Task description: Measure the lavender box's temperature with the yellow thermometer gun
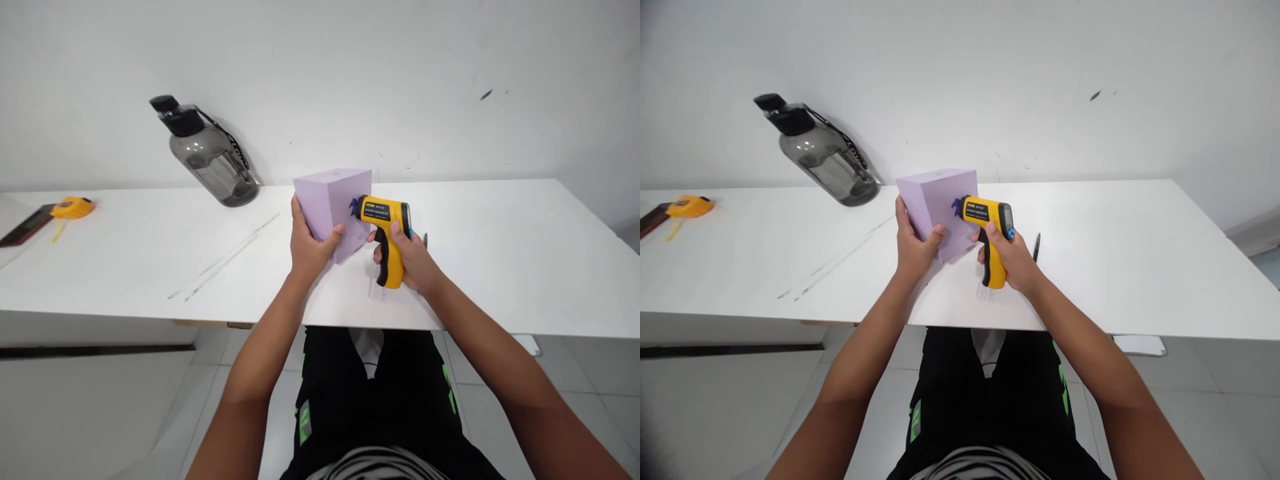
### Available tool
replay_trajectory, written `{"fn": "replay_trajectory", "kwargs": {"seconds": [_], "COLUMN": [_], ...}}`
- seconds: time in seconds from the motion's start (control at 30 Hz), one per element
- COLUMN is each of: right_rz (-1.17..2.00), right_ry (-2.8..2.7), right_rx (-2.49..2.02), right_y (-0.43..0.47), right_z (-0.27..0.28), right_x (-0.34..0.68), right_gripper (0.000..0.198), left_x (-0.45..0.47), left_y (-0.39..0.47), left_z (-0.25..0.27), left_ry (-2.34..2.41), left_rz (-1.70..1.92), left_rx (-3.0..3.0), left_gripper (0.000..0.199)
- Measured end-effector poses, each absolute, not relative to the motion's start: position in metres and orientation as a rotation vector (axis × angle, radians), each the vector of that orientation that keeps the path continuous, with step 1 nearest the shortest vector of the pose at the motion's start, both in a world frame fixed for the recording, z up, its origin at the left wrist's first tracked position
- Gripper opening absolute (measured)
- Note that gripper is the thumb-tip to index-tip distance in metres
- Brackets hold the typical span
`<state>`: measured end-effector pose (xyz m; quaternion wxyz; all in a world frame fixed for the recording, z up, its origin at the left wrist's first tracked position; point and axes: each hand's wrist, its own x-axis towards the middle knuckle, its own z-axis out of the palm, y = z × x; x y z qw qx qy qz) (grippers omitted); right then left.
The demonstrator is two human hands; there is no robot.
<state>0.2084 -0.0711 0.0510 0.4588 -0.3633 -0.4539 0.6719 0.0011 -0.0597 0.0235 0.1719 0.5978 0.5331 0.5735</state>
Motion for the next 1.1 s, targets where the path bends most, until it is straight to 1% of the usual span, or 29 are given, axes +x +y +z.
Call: {"fn": "replay_trajectory", "kwargs": {"seconds": [0.13, 0.27, 0.4, 0.7, 1.1], "right_rz": [1.671, 1.611, 1.551, 1.538, 1.466], "right_ry": [-1.064, -1.049, -1.057, -1.063, -1.198], "right_rx": [-0.877, -0.895, -0.895, -0.867, -0.894], "right_y": [-0.0701, -0.0706, -0.0704, -0.0711, -0.0703], "right_z": [0.0509, 0.0513, 0.0497, 0.0512, 0.0437], "right_x": [0.2087, 0.2075, 0.2064, 0.2065, 0.2062], "right_gripper": [0.055, 0.053, 0.052, 0.051, 0.054], "left_x": [0.0008, 0.0011, 0.0015, 0.0013, 0.0015], "left_y": [-0.0584, -0.0565, -0.0544, -0.0509, -0.0511], "left_z": [0.0224, 0.0219, 0.0208, 0.0176, 0.0148], "left_ry": [1.480, 1.410, 1.340, 1.305, 1.320], "left_rz": [1.622, 1.639, 1.652, 1.652, 1.653], "left_rx": [1.678, 1.651, 1.600, 1.512, 1.508], "left_gripper": [0.104, 0.102, 0.096, 0.087, 0.085]}}
